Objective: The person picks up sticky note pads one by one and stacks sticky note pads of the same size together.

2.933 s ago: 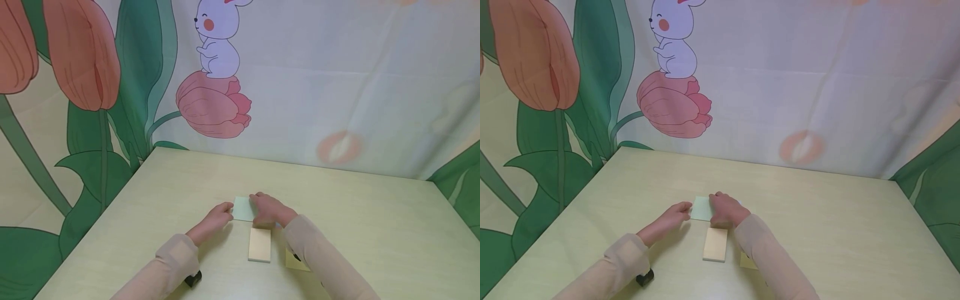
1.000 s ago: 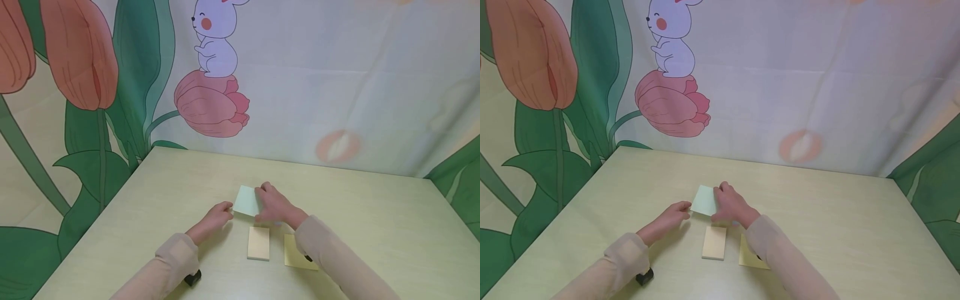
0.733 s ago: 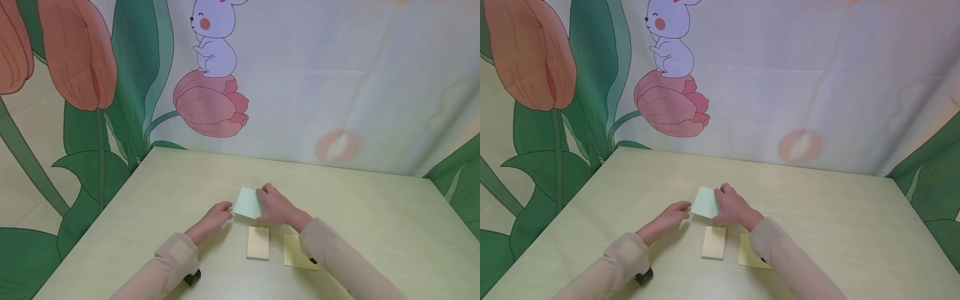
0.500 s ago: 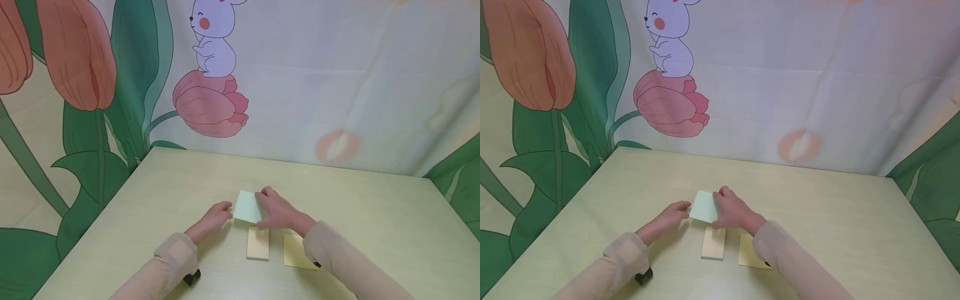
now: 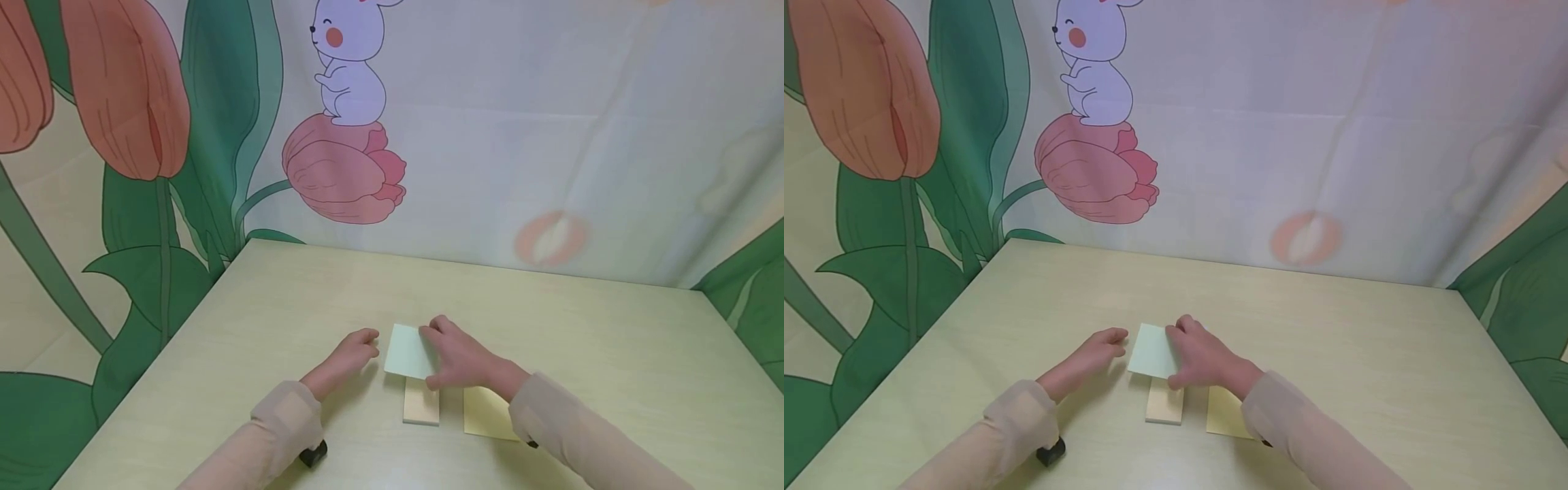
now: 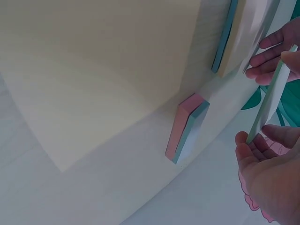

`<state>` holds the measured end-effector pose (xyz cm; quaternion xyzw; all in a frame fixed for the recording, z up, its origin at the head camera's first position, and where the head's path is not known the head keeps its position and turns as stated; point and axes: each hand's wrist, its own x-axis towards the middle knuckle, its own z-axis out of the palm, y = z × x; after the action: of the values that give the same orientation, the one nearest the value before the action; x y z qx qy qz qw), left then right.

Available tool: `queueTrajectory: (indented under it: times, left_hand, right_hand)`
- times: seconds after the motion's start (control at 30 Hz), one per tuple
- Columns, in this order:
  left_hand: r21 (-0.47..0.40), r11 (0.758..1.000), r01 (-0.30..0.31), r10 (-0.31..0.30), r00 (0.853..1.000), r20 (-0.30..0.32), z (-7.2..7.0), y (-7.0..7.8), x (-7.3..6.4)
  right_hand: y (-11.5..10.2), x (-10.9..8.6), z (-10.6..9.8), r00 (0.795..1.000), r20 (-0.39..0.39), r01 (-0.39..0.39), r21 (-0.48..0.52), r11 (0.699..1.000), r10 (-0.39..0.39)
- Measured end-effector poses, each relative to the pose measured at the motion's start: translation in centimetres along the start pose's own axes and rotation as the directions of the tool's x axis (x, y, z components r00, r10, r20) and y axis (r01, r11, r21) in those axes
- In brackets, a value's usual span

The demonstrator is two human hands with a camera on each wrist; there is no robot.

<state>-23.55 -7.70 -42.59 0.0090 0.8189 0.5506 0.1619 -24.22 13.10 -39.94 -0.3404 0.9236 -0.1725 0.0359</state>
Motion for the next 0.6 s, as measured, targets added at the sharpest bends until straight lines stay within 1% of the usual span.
queueTrajectory:
  times: [0.13,0.37,0.43,0.47,0.6]
  left_hand:
    - [-0.010,1.000,-0.001,0.001,1.000,-0.025,0.1,0.1,-0.1]
    - [-0.036,0.999,-0.029,0.026,0.996,-0.082,0.3,0.1,-0.2]
    - [-0.037,0.999,-0.036,0.032,0.996,-0.085,0.3,0.1,-0.3]
    - [-0.017,0.998,-0.062,0.060,0.995,-0.083,0.4,0.0,-0.3]
    - [-0.016,0.996,-0.087,0.085,0.994,-0.072,0.7,0.2,-0.6]
  right_hand:
    - [0.0,-0.5,0.0,1.000,0.000,0.014,-0.001,1.000,-0.014]
    - [0.2,-1.2,0.1,1.000,-0.005,0.026,-0.007,1.000,-0.026]
    - [0.2,-1.4,0.1,0.999,-0.010,0.034,-0.003,0.999,-0.034]
    - [0.3,-1.5,0.1,0.999,-0.014,0.038,0.000,0.999,-0.038]
    - [0.4,-1.8,0.1,0.998,-0.029,0.053,-0.007,0.999,-0.053]
